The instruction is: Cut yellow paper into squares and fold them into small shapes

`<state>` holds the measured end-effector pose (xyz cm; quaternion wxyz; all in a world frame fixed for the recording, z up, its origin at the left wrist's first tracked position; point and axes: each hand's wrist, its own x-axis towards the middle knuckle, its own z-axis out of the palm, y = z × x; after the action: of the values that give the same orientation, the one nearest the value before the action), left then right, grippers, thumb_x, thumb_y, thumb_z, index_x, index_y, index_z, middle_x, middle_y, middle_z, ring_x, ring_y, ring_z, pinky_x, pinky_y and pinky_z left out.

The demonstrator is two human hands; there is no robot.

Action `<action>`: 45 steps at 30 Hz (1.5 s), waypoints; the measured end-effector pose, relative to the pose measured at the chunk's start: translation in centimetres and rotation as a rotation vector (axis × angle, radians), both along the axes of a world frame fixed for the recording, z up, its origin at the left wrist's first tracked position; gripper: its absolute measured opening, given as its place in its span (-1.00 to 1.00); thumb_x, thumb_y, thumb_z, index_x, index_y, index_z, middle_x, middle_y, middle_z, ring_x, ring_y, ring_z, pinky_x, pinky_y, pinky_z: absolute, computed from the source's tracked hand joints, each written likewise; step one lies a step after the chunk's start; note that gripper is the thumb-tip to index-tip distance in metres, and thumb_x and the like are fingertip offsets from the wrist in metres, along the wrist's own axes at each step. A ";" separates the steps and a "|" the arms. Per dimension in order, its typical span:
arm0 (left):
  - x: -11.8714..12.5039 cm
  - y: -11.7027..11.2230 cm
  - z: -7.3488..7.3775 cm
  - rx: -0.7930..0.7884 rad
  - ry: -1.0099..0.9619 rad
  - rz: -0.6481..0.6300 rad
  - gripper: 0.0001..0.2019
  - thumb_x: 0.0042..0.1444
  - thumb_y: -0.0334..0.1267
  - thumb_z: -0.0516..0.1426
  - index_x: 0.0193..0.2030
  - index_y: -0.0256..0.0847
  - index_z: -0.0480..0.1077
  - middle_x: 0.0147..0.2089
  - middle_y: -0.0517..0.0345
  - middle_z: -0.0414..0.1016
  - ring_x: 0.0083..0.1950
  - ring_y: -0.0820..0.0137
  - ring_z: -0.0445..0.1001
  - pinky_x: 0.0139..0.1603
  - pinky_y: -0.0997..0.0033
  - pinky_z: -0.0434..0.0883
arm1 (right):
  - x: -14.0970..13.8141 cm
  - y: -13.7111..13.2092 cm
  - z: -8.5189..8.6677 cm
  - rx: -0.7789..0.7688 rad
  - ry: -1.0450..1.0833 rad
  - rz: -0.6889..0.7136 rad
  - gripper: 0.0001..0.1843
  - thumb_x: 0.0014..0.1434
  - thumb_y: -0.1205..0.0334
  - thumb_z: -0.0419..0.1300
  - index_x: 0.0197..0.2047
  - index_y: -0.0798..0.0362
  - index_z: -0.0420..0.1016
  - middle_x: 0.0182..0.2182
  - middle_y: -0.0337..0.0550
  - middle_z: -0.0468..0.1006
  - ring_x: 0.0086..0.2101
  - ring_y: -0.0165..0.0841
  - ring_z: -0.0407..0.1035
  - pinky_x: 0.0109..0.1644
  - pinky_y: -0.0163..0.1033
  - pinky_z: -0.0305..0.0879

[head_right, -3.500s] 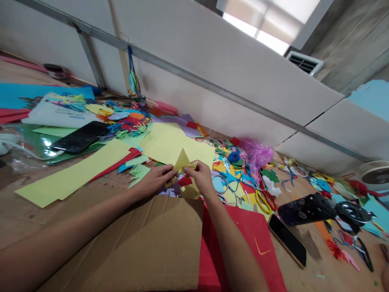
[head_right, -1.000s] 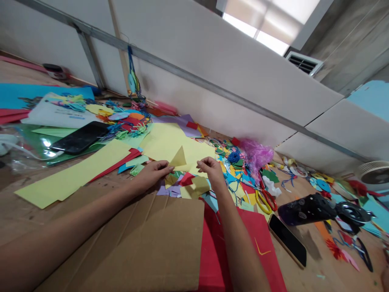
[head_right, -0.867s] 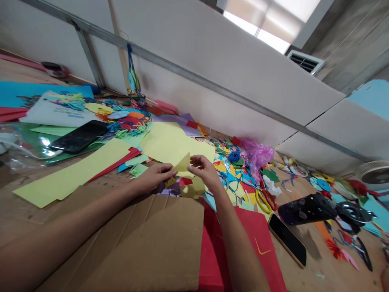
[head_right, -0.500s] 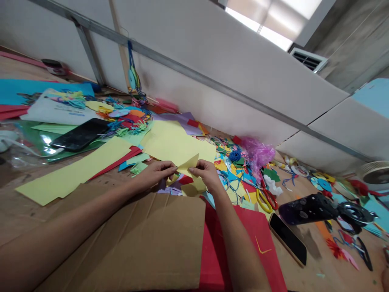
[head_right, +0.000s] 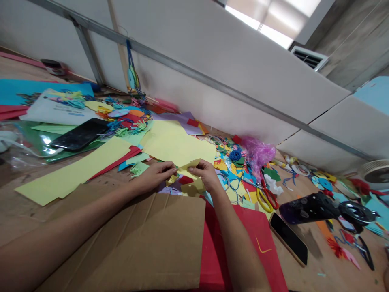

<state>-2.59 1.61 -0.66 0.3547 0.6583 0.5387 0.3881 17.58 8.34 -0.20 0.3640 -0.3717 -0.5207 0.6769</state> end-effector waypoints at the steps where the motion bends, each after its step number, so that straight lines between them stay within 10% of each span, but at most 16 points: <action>1: 0.0 0.0 0.0 0.002 0.001 0.003 -0.71 0.20 -0.06 0.03 -0.47 -0.14 0.29 -0.50 0.21 0.35 -0.41 0.38 0.29 -0.38 0.38 0.17 | 0.0 0.0 0.0 -0.001 -0.002 0.008 -0.67 -0.29 0.22 0.53 -0.39 0.00 0.60 -0.41 -0.27 0.65 -0.41 -0.35 0.47 -0.28 -0.25 0.38; 30: 0.3 -0.1 -0.1 0.069 0.000 0.037 -0.68 0.20 -0.02 0.03 -0.48 -0.15 0.27 -0.50 0.25 0.31 -0.39 0.39 0.27 -0.38 0.41 0.16 | -0.8 -0.5 -0.1 0.034 -0.011 0.056 -0.56 -0.25 0.17 0.53 -0.24 -0.01 0.60 -0.33 -0.23 0.65 -0.32 -0.30 0.47 -0.16 -0.20 0.40; 45: 0.6 -0.8 0.0 -0.299 -0.413 -0.051 -0.60 0.22 0.11 0.07 -0.41 -0.17 0.39 -0.45 0.12 0.45 -0.44 0.40 0.35 -0.46 0.43 0.26 | -0.3 -0.5 -0.2 0.103 -0.039 0.059 -0.72 -0.17 0.13 0.52 -0.40 0.04 0.59 -0.47 -0.24 0.52 -0.47 -0.42 0.31 -0.41 -0.32 0.21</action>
<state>-2.04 0.78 -0.64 0.5602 0.5186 0.4897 0.4211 17.30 7.89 -0.38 0.3524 -0.3502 -0.5726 0.6521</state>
